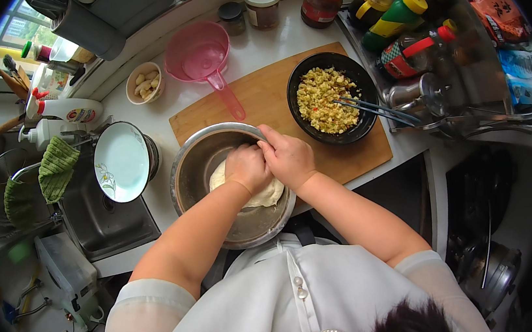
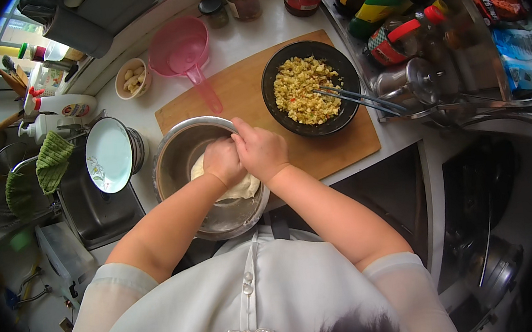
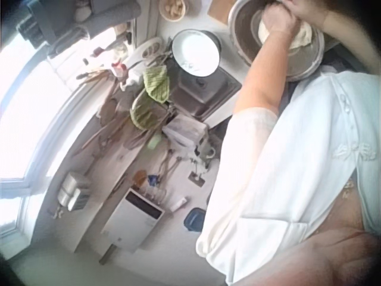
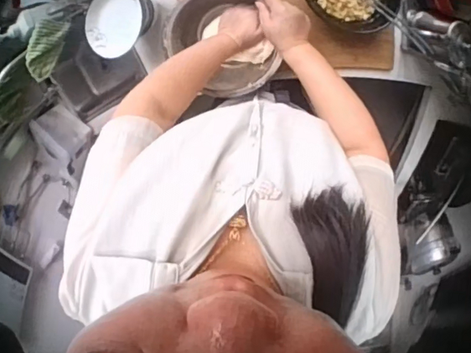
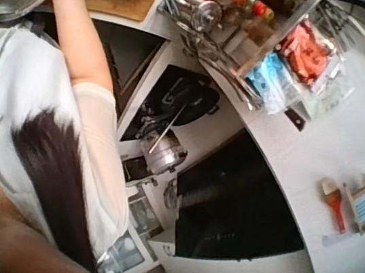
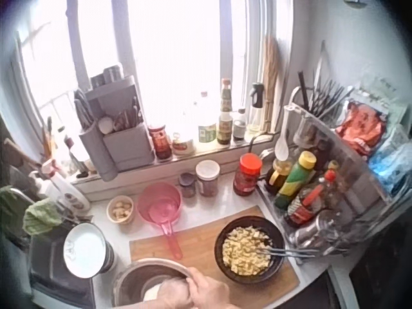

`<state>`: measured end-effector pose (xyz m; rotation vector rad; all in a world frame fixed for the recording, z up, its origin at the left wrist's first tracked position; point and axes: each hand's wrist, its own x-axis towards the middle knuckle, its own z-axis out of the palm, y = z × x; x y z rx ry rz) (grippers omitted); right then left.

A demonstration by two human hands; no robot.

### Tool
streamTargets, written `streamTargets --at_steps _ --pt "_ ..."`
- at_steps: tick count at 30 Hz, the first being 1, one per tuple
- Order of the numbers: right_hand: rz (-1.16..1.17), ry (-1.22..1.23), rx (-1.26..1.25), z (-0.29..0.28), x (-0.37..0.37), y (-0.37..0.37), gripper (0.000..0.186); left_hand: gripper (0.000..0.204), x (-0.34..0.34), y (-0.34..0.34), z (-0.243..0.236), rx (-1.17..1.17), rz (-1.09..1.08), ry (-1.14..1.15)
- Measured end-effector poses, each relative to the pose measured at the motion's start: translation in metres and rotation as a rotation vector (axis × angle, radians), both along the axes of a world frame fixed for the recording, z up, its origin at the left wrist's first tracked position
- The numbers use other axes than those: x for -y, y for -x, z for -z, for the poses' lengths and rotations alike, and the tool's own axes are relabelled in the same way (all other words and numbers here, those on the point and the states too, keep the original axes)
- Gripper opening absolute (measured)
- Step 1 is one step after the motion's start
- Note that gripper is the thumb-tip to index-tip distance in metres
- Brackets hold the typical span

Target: The person wipes a dining table with a green cloth, then returns to the kitchen to wash the cloth and knead dough in a metal bowl. The person retrieves plastic wrap from a shelf and covers the bowl of dough.

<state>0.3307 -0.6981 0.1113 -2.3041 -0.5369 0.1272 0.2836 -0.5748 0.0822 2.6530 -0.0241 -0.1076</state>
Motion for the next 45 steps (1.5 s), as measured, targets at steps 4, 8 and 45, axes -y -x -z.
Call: streamTargets --at_steps 4,8,45 --pt "-0.009 -0.008 -0.038 0.001 0.0 -0.001 0.031 0.039 -0.005 -0.008 -0.012 -0.228 -0.175 0.084" --pt "0.0 -0.009 -0.073 -0.008 0.001 0.0 0.028 0.046 -0.039 -0.003 -0.004 -0.14 -0.779 0.464" --pt "-0.098 -0.264 -0.357 0.011 0.005 -0.019 0.028 0.042 -0.033 0.014 -0.045 -0.297 -0.531 0.502"
